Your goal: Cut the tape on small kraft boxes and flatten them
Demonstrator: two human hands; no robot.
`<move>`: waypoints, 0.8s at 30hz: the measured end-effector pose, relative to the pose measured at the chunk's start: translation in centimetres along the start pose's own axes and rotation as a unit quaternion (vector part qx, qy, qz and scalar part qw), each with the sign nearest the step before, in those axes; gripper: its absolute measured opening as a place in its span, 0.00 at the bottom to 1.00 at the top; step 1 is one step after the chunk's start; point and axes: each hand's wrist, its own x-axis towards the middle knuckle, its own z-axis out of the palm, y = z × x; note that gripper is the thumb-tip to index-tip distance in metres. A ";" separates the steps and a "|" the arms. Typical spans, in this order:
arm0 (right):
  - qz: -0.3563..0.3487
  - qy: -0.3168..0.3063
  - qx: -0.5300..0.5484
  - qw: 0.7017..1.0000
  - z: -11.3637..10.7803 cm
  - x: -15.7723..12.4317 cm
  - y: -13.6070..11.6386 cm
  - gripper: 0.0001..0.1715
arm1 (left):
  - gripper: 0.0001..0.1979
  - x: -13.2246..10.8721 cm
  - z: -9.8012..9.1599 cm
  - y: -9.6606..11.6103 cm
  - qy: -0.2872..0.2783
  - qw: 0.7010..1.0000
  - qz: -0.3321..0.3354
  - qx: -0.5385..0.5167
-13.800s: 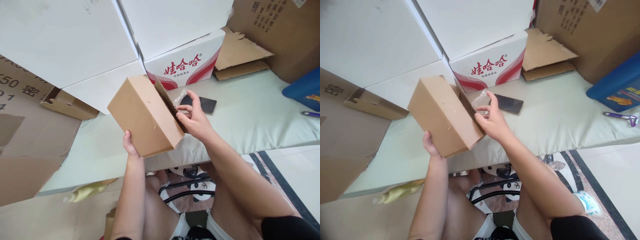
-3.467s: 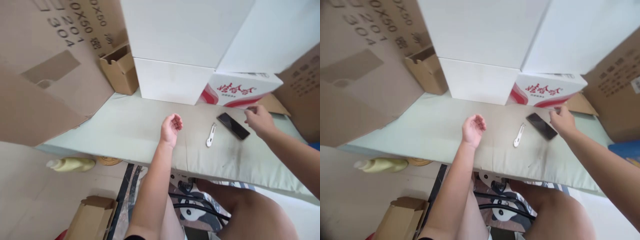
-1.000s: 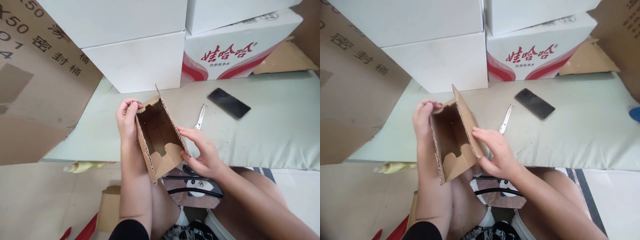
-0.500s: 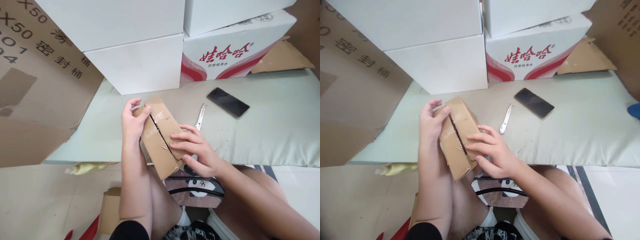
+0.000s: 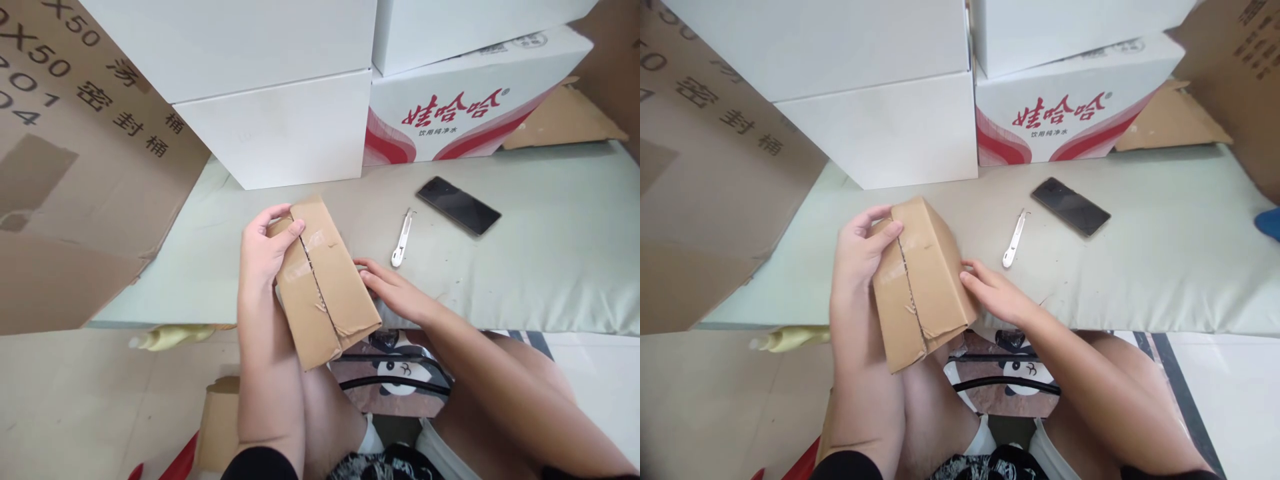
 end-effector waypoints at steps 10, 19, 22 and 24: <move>-0.132 0.162 0.204 0.956 -1.3 0.4 0.0 0.37 | 0.30 0.7 1.4 -2.3 0.024 0.995 0.070 -0.069; -0.382 0.187 -0.187 0.886 -2.7 -4.9 -5.4 0.27 | 0.34 -2.1 1.7 -1.4 -0.206 0.949 -0.151 -0.185; -0.409 0.181 -0.263 0.855 -2.6 -5.3 -5.9 0.24 | 0.33 -1.6 2.7 -2.2 -0.197 0.949 -0.154 -0.191; -0.403 0.165 -0.287 0.853 -2.6 -4.8 -5.5 0.27 | 0.32 -1.2 3.3 -2.7 -0.176 0.959 -0.136 -0.178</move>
